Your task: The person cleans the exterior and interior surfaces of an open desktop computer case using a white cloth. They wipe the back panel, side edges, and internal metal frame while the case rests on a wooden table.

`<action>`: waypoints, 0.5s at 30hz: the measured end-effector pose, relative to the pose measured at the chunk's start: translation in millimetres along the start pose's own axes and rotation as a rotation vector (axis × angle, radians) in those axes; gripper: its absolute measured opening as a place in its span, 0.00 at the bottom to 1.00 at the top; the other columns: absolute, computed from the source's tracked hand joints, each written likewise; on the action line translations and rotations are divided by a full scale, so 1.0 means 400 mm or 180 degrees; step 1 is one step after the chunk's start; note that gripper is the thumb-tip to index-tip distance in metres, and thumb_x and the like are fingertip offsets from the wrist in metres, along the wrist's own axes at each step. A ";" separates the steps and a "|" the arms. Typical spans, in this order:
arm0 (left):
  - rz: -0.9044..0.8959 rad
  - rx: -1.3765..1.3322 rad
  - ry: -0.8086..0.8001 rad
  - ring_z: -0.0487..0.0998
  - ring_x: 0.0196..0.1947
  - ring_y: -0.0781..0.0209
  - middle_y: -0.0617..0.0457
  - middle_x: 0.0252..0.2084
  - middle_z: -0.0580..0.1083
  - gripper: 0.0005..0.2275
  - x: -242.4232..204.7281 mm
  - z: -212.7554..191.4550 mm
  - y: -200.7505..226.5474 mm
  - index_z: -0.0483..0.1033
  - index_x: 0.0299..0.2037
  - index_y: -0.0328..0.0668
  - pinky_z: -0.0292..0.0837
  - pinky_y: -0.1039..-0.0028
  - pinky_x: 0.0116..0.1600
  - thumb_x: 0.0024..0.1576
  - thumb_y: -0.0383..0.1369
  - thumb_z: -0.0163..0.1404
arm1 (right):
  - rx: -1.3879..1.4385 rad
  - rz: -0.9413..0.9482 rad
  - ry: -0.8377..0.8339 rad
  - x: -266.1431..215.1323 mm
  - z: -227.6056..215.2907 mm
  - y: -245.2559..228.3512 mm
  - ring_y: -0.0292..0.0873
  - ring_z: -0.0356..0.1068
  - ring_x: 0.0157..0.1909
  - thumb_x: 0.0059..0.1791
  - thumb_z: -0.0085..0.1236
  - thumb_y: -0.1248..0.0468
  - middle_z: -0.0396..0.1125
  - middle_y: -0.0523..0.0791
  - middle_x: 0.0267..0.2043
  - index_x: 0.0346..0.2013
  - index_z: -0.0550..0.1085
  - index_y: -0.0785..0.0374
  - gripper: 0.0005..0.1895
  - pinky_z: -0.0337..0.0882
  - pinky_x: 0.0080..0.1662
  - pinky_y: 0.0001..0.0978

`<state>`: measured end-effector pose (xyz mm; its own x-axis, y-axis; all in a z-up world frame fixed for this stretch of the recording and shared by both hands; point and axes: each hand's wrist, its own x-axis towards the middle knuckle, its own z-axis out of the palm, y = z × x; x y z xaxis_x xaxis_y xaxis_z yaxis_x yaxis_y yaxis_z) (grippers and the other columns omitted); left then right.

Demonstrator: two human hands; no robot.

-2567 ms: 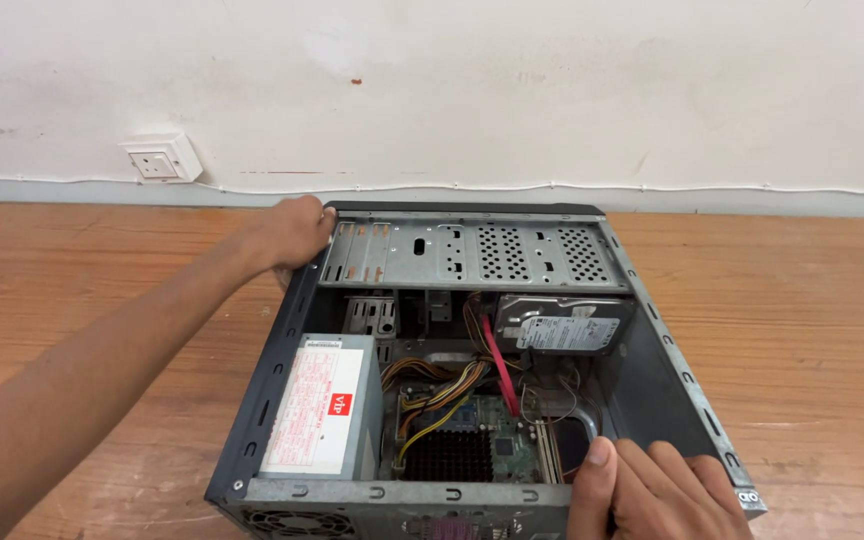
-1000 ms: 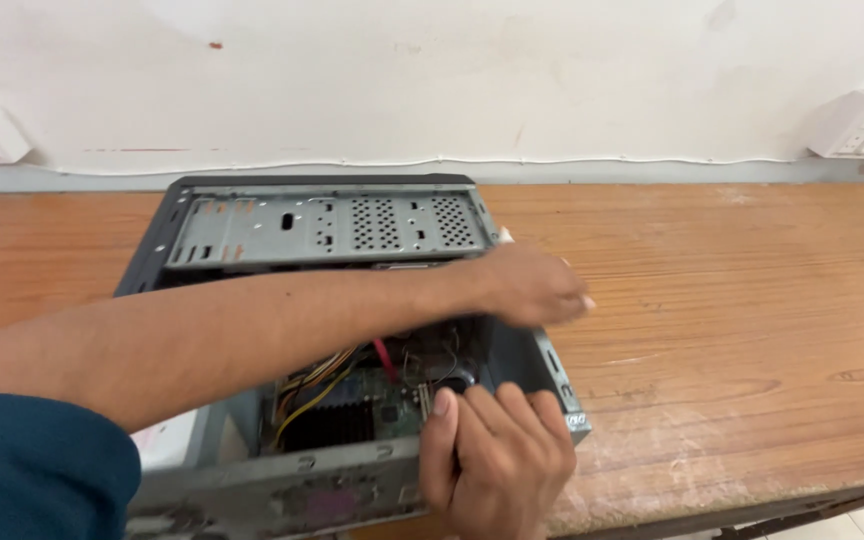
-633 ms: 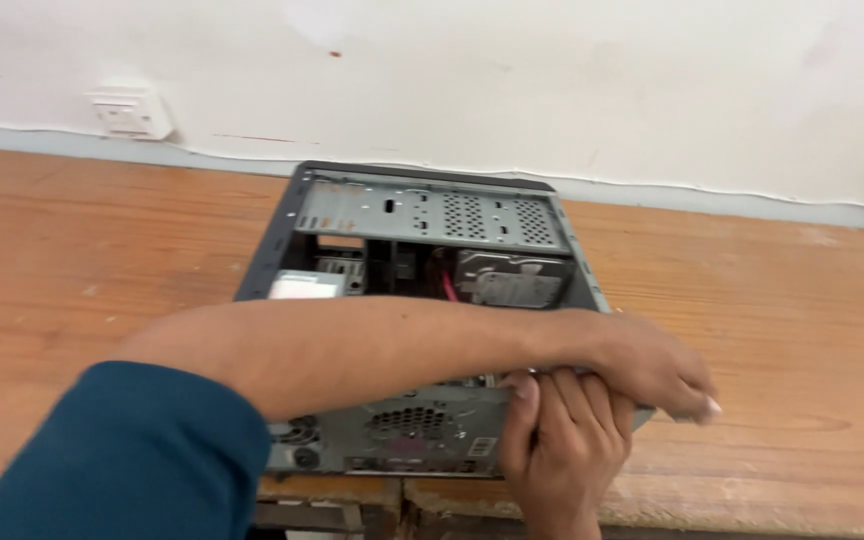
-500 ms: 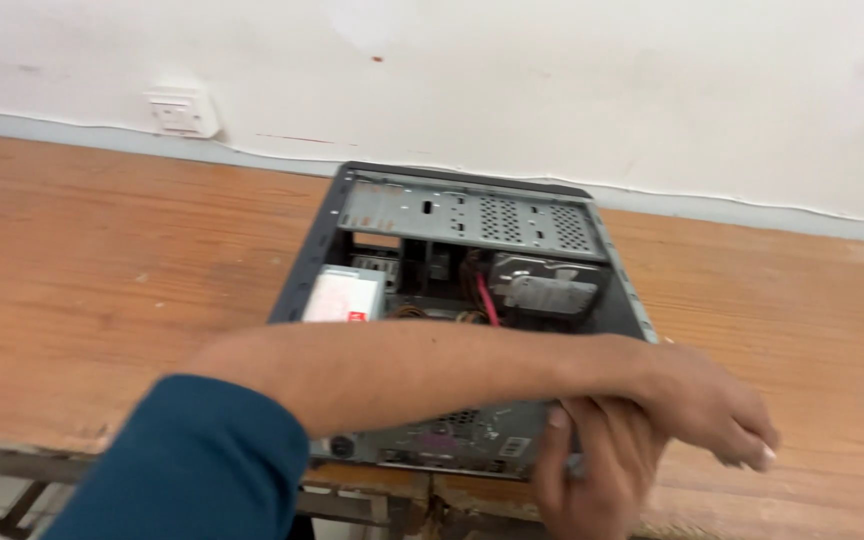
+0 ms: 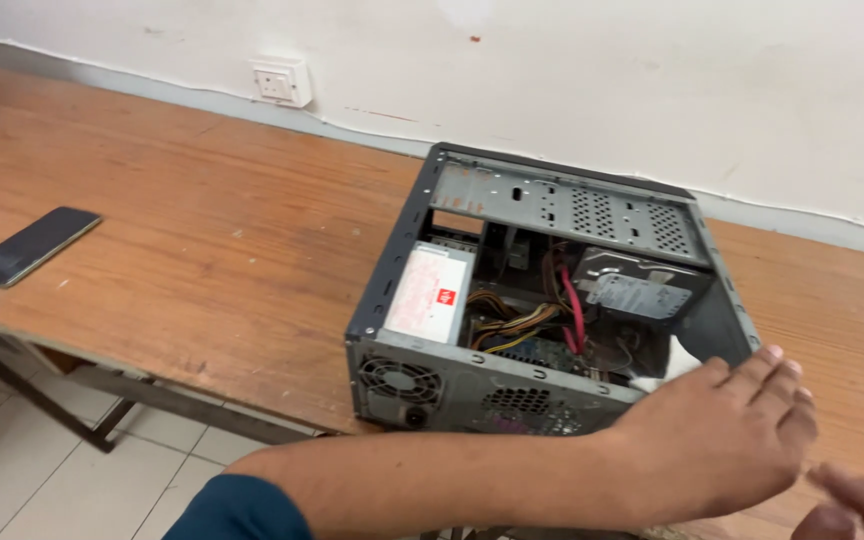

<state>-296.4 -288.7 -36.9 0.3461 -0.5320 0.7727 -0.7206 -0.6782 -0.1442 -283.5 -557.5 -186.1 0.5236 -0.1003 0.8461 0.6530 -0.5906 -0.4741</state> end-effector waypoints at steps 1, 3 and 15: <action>-0.0026 0.0018 -0.0007 0.74 0.66 0.46 0.35 0.64 0.74 0.19 -0.015 -0.020 -0.001 0.73 0.56 0.30 0.72 0.64 0.66 0.58 0.36 0.45 | 0.0063 0.0055 0.0000 0.024 0.052 -0.065 0.46 0.72 0.56 0.64 0.37 0.69 0.70 0.54 0.50 0.50 0.69 0.74 0.12 0.70 0.64 0.36; -0.0188 0.0223 0.0220 0.76 0.65 0.45 0.35 0.62 0.75 0.18 -0.048 -0.061 -0.002 0.74 0.58 0.28 0.74 0.62 0.62 0.61 0.33 0.46 | 0.0192 0.0174 0.0000 0.070 0.127 -0.238 0.45 0.72 0.56 0.67 0.35 0.69 0.69 0.54 0.51 0.52 0.68 0.75 0.12 0.71 0.63 0.35; -0.0163 0.0332 0.0729 0.80 0.60 0.45 0.37 0.54 0.78 0.13 -0.108 -0.049 0.005 0.73 0.59 0.27 0.74 0.64 0.61 0.70 0.31 0.44 | 0.0325 0.0232 -0.0053 0.174 0.195 -0.363 0.48 0.70 0.52 0.71 0.23 0.55 0.70 0.58 0.52 0.48 0.69 0.77 0.30 0.72 0.60 0.35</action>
<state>-324.5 -257.1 -58.7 0.2270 -0.3750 0.8988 -0.6357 -0.7562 -0.1550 -299.4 -416.2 -77.5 0.5801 -0.1261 0.8047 0.6648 -0.4976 -0.5572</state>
